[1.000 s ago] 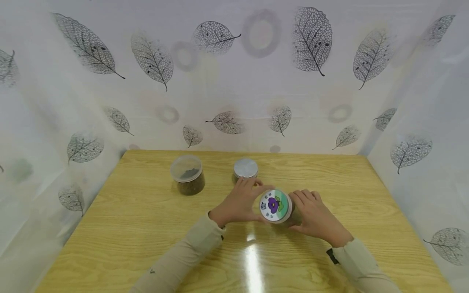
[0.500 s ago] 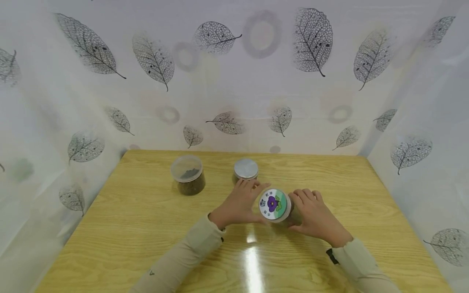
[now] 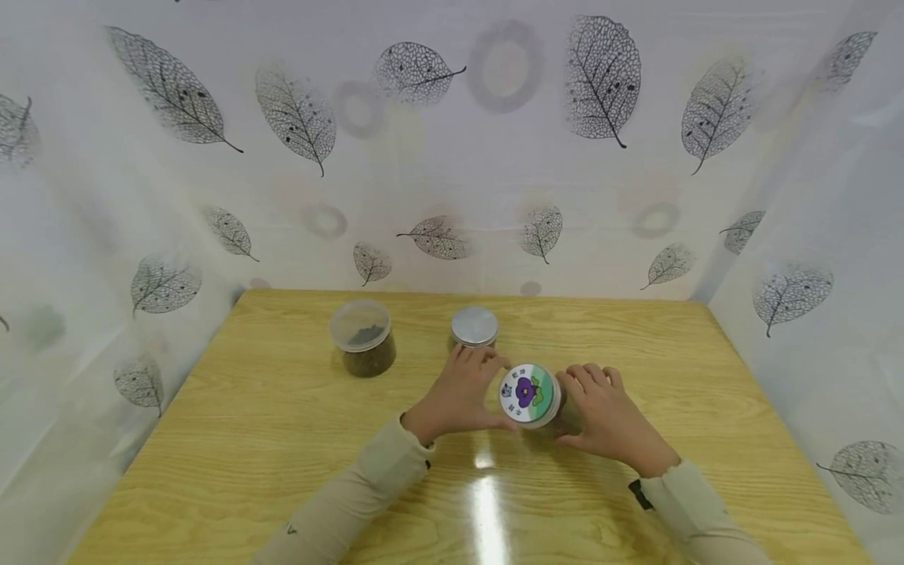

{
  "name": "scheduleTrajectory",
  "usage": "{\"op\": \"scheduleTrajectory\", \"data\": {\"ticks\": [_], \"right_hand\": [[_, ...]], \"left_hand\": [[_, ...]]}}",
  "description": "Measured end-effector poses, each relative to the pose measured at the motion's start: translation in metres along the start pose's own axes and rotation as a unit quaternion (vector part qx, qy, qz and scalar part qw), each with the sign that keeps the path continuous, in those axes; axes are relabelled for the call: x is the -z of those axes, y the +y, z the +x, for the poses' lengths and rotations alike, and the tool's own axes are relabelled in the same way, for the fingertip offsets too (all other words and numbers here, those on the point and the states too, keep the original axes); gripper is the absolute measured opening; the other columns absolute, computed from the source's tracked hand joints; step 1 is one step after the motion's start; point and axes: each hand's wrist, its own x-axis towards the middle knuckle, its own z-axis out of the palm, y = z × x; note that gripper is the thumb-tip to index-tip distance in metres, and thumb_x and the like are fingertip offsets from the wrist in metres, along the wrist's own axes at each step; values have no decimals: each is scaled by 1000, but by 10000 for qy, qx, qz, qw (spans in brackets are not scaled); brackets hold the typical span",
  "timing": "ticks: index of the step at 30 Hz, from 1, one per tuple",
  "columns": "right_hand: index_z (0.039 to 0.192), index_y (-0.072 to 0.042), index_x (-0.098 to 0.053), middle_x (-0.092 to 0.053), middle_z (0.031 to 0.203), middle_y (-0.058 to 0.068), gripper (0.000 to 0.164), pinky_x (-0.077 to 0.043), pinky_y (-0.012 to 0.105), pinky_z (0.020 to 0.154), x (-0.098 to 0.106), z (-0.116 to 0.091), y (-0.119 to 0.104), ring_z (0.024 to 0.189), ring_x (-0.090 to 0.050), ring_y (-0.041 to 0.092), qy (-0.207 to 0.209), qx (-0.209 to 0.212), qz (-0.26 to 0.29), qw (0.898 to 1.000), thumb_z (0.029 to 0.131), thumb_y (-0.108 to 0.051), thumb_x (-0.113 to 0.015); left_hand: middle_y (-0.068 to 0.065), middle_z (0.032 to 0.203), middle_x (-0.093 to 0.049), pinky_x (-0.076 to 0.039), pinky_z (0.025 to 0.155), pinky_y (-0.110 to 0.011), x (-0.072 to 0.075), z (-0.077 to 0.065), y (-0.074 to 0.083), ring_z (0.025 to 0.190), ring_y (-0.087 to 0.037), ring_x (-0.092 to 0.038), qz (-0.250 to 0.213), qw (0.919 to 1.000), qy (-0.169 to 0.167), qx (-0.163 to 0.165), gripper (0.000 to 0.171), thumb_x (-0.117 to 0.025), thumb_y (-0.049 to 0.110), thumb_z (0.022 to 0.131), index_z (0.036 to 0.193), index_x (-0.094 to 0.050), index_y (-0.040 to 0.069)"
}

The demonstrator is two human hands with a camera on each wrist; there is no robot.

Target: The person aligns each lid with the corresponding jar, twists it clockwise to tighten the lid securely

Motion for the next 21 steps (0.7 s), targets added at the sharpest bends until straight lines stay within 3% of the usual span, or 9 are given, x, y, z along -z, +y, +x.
{"op": "scheduleTrajectory", "data": {"ticks": [4,13,18,21], "right_hand": [[119,-4,-54,-57,112,11,94,-37,51,84,1,0,0,104,-49,30,-2,-1,1,10000,47,-56,-86],[120,-4,-54,-58,113,10,95,-37,50,85,2,0,0,105,-49,30,-89,-22,51,9999,47,-54,-87],[120,-4,-54,-58,113,10,94,-37,50,85,2,0,-1,104,-49,29,-80,14,57,10000,48,-54,-87],[119,-4,-54,-58,111,9,93,-37,49,84,1,1,0,103,-49,29,-21,53,73,10000,47,-54,-87]], "left_hand": [[-5,126,-48,-29,110,-49,3,1,-1,121,-23,-45,-128,9999,-59,-30,89,-78,64,57,130,-51,20],[-5,121,-49,-34,104,-43,3,6,-8,113,-19,-46,-416,9975,-36,-569,94,-81,59,55,136,-47,26],[-6,125,-49,-34,107,-44,0,4,-5,118,-22,-46,-320,9987,-8,-397,100,-81,61,54,137,-45,19],[-7,126,-50,-34,108,-46,-6,1,1,119,-23,-47,-185,9995,215,-162,100,-79,65,54,133,-46,14]]}}
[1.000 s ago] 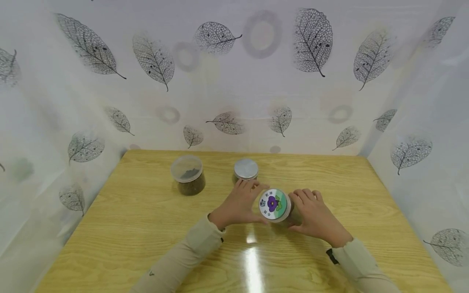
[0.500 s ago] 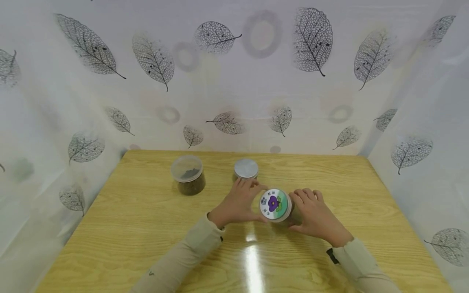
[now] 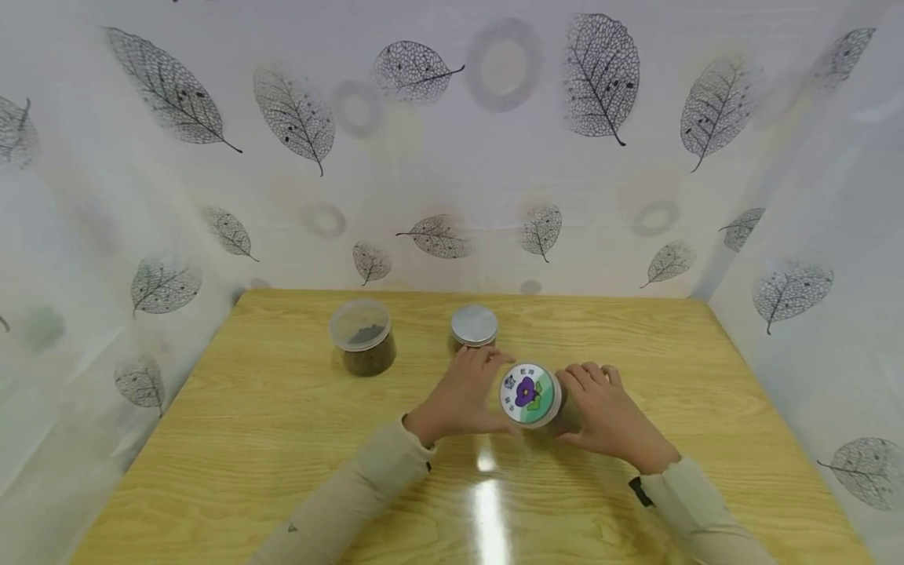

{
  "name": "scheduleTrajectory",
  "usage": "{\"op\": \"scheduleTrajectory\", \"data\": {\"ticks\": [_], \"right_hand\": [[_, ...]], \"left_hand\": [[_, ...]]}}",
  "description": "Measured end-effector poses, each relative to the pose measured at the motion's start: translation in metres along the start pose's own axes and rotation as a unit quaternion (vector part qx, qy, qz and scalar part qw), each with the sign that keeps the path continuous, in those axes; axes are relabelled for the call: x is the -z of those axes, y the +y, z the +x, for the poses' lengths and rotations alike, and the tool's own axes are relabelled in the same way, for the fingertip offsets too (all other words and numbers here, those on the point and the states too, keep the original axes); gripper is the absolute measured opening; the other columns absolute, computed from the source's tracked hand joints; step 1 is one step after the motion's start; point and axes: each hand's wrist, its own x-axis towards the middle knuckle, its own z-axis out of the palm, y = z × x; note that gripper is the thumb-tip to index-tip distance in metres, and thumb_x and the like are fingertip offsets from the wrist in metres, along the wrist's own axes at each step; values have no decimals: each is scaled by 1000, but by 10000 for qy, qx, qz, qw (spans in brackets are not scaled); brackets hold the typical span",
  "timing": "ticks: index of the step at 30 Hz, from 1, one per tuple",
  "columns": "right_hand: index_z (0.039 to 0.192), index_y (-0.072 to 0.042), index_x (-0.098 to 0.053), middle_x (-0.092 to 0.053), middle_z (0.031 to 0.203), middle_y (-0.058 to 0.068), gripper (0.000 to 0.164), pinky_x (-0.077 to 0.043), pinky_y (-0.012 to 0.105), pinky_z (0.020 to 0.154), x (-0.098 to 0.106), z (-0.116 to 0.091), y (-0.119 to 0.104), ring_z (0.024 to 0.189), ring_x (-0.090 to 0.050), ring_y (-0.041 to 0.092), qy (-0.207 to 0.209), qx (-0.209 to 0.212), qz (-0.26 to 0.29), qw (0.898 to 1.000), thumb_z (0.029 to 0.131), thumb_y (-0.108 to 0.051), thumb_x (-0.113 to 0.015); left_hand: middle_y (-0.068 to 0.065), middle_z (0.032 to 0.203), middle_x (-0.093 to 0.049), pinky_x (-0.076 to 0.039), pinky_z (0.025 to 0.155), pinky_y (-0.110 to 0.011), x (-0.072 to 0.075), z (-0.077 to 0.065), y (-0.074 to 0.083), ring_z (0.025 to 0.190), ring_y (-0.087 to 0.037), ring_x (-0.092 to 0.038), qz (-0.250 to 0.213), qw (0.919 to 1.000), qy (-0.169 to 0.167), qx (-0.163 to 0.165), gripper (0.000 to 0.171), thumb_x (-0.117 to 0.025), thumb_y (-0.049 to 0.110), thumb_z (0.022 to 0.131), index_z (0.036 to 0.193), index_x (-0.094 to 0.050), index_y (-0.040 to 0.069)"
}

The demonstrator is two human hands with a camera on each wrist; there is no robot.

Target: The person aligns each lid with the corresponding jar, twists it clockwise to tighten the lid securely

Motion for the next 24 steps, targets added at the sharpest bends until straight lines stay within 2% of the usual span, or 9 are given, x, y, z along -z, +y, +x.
{"op": "scheduleTrajectory", "data": {"ticks": [5,8,14,19,22,24], "right_hand": [[117,-5,-53,-57,109,9,92,-36,49,83,-1,0,0,101,-49,28,90,40,11,10000,47,-54,-87],[117,-6,-53,-57,109,8,92,-36,49,83,-1,0,0,101,-49,28,97,42,1,9999,47,-54,-87],[117,-5,-54,-58,109,9,92,-35,48,82,0,1,0,100,-49,28,121,48,12,9999,45,-52,-88],[118,-5,-54,-58,110,9,92,-35,48,83,0,1,0,101,-49,28,60,8,72,10000,46,-52,-88],[118,-5,-53,-58,110,9,92,-34,48,83,0,1,1,102,-48,28,50,-4,81,10000,47,-52,-88],[117,-5,-54,-58,109,8,92,-34,48,82,-1,0,0,101,-48,28,84,15,81,9999,47,-53,-88]], "left_hand": [[-5,121,-53,-32,109,-48,-8,-3,9,115,-21,-49,248,9978,568,248,95,-76,71,52,124,-51,13],[-5,120,-53,-33,108,-47,-9,-3,11,114,-20,-49,306,9969,684,255,94,-76,71,51,122,-52,14],[-8,126,-48,-37,103,-43,-2,-2,8,115,-21,-46,216,9991,372,-12,95,-79,65,54,130,-49,17],[-7,127,-45,-37,102,-45,2,-1,3,116,-21,-45,-10,9998,74,-181,100,-80,61,56,139,-43,20],[-7,128,-45,-34,106,-49,2,-2,4,118,-23,-45,-61,10000,-40,-62,104,-80,62,56,142,-39,19],[-6,129,-47,-32,107,-51,-1,-3,7,119,-23,-46,88,9999,-16,102,106,-77,67,57,142,-39,18]]}}
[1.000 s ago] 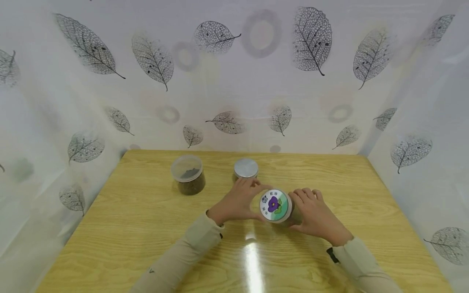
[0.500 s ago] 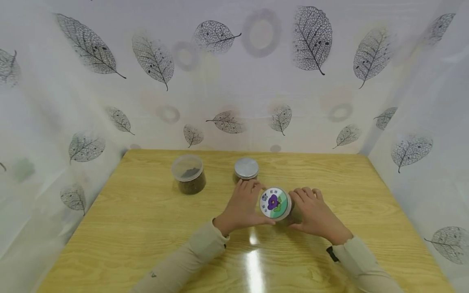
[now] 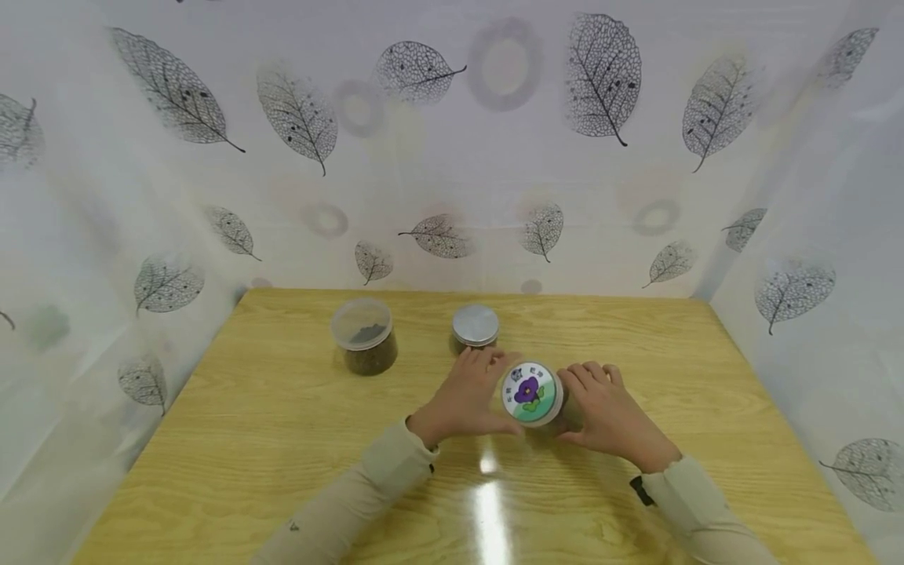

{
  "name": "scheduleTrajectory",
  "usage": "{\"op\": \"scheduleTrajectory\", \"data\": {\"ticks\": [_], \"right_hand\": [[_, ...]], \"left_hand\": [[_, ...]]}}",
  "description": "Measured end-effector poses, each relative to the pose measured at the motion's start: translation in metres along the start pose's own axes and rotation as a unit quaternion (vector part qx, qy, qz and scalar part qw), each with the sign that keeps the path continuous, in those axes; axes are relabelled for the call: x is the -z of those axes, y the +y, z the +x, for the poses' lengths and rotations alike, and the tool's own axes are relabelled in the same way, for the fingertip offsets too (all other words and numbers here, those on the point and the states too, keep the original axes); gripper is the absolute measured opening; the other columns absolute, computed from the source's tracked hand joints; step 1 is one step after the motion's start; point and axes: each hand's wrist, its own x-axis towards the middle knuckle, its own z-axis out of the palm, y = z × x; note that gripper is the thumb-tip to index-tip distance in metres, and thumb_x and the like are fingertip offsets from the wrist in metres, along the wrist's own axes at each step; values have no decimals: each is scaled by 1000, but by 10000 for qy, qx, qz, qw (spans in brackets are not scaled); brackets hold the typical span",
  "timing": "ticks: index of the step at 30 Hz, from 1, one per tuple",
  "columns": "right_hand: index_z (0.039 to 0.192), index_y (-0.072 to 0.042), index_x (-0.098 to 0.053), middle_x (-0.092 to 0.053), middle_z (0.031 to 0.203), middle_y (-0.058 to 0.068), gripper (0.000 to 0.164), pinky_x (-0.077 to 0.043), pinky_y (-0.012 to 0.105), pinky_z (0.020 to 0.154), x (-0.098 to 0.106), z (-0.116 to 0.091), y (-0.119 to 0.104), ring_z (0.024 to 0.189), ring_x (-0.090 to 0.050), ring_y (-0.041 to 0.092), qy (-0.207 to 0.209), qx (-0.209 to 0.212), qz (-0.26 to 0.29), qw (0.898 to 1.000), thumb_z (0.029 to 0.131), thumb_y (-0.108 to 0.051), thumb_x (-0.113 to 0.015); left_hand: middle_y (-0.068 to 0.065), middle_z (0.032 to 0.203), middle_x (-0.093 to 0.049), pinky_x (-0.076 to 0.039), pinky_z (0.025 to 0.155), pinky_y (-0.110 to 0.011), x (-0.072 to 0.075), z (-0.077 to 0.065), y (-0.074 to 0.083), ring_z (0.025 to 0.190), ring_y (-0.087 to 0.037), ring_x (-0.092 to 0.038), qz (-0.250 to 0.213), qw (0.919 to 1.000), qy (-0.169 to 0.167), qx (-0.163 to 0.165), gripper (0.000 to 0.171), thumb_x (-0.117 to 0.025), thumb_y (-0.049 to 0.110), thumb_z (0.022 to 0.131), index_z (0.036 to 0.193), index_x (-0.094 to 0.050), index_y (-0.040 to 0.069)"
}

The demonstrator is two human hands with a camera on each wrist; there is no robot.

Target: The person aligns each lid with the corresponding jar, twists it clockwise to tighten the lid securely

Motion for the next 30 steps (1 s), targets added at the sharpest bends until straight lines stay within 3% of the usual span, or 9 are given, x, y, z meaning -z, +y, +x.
{"op": "scheduleTrajectory", "data": {"ticks": [6,9,14,17,22,25,30], "right_hand": [[115,-6,-54,-58,107,8,92,-34,47,81,-1,0,0,99,-49,27,160,111,-31,9998,44,-53,-89],[114,-7,-54,-57,107,7,91,-34,47,81,-2,0,0,99,-49,27,166,129,-40,9998,44,-53,-89],[115,-7,-54,-57,108,6,90,-34,47,82,-2,0,0,100,-48,27,84,91,-27,9999,46,-53,-88],[117,-6,-53,-57,109,7,91,-34,48,83,-1,0,0,101,-48,27,-3,39,-40,10000,46,-52,-88],[119,-5,-53,-58,109,7,93,-35,49,84,-1,0,0,102,-48,27,-65,-20,-28,10000,46,-50,-89],[119,-5,-53,-58,109,7,93,-35,49,84,-1,0,0,101,-48,27,-35,-8,-21,10000,46,-50,-89],[119,-5,-53,-58,109,8,92,-35,49,84,-2,0,0,101,-48,27,-61,-28,-33,10000,47,-50,-88]], "left_hand": [[-4,124,-55,-32,107,-55,-7,-2,15,117,-22,-51,632,9952,362,654,103,-65,80,56,133,-48,14],[-4,119,-57,-33,106,-55,-7,-3,21,114,-22,-52,698,9935,477,759,98,-65,80,56,127,-52,14],[-1,116,-58,-33,107,-53,-5,-2,19,109,-20,-53,618,9955,487,521,94,-69,76,57,127,-52,15],[-2,118,-58,-34,107,-51,-3,0,13,110,-20,-53,375,9983,435,100,95,-73,70,58,130,-50,13],[-4,123,-54,-38,103,-38,-1,4,2,113,-18,-49,-65,9980,264,-566,102,-80,60,58,138,-43,9],[-5,127,-52,-40,99,-33,-3,3,2,112,-17,-48,-210,9982,259,-505,108,-81,60,56,141,-39,8],[-5,131,-50,-41,100,-35,-10,-3,11,114,-17,-49,-251,9988,420,99,109,-79,65,55,140,-39,10]]}}
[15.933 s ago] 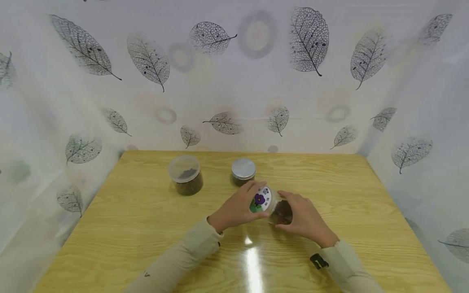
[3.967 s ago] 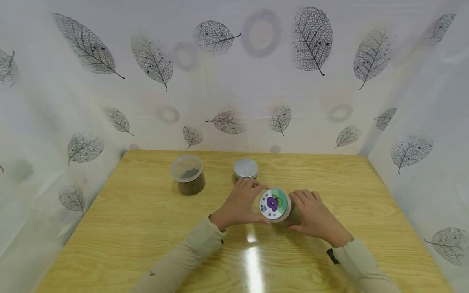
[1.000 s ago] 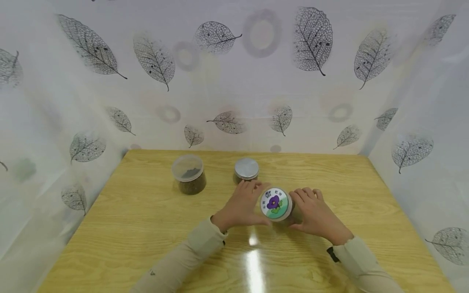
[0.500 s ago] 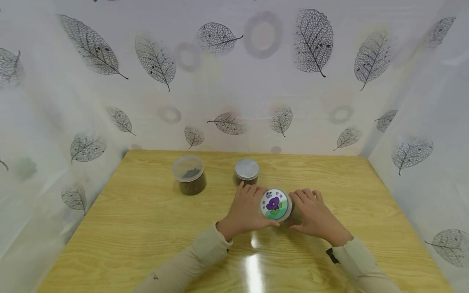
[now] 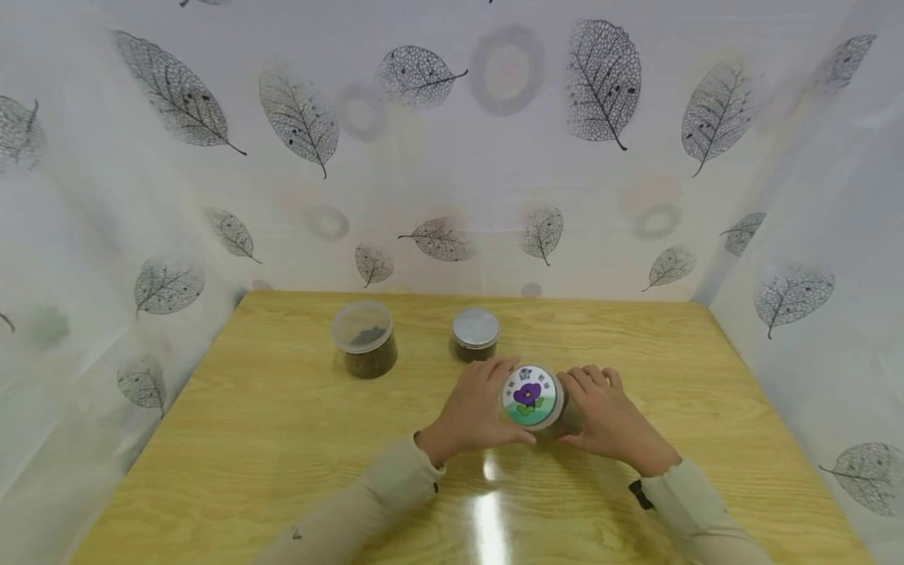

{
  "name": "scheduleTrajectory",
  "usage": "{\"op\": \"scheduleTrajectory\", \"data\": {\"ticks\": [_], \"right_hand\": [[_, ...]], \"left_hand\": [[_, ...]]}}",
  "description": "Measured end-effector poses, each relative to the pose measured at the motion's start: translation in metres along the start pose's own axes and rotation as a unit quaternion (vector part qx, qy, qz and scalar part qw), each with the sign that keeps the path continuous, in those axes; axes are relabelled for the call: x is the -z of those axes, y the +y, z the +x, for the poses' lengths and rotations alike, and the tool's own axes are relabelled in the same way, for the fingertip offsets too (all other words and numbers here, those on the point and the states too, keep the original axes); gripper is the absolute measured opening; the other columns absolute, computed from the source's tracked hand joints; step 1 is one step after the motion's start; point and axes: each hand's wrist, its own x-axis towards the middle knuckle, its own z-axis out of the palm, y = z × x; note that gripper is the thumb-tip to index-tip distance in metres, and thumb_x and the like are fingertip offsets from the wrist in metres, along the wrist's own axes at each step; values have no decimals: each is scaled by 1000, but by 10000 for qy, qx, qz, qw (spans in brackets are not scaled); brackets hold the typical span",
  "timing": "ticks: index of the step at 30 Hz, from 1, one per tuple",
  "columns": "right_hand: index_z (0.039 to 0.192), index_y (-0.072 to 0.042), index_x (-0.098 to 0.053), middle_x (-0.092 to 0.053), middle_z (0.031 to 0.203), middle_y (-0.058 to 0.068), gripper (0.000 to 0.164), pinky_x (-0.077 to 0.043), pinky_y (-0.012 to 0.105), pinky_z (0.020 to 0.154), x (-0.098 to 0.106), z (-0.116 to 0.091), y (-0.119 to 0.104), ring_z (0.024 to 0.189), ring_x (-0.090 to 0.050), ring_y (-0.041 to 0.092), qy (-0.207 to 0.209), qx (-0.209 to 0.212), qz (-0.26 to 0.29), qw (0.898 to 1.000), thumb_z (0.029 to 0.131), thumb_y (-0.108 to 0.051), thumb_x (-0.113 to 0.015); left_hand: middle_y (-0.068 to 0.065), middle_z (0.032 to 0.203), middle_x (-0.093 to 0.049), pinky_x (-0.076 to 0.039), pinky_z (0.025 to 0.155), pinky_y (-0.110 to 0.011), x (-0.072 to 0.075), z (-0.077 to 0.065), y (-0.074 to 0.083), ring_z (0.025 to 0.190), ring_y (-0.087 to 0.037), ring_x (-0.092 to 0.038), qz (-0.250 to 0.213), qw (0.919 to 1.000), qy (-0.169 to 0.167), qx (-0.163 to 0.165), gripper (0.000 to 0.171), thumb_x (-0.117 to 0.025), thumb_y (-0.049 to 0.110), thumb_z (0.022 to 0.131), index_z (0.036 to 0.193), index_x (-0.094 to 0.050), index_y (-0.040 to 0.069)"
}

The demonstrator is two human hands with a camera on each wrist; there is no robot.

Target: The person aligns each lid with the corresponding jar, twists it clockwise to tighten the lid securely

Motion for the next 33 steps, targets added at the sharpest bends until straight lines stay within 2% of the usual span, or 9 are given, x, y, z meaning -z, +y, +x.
{"op": "scheduleTrajectory", "data": {"ticks": [3,10,19,25,29,33], "right_hand": [[119,-5,-53,-58,109,8,93,-35,49,84,-1,0,1,101,-48,27,-3,-2,14,10000,47,-51,-88],[119,-6,-53,-58,108,7,94,-35,49,83,-1,0,1,101,-48,27,58,47,6,10000,46,-51,-89],[119,-5,-53,-58,108,7,94,-35,48,83,-1,0,2,101,-48,27,38,47,-8,10000,46,-50,-89],[119,-5,-53,-57,108,8,94,-35,48,83,-2,-1,2,101,-48,27,46,80,-23,10000,45,-50,-89],[119,-5,-52,-57,109,8,94,-35,49,83,-1,0,2,101,-48,27,2,87,-20,10000,46,-50,-89],[119,-5,-52,-57,110,7,93,-35,49,83,0,0,1,102,-48,27,4,106,-29,9999,46,-50,-89]], "left_hand": [[-3,127,-52,-40,101,-36,-2,-3,3,111,-16,-50,55,9998,134,150,102,-79,65,55,135,-44,11],[-1,123,-55,-41,99,-35,-3,-1,-2,108,-14,-50,-89,9995,293,-10,95,-83,58,54,130,-48,13],[0,122,-54,-42,96,-32,3,7,-14,109,-14,-48,-582,9961,-39,-656,100,-89,47,51,134,-45,13],[-2,129,-51,-40,100,-32,5,13,-21,115,-16,-47,-539,9925,-240,-1072,103,-88,47,53,138,-43,10],[-3,131,-50,-38,102,-31,8,14,-21,116,-17,-47,-490,9913,-337,-1170,107,-88,47,54,141,-39,9],[-5,134,-48,-38,104,-34,8,11,-17,120,-19,-45,-237,9945,-355,-954,113,-85,55,54,143,-34,7]]}}
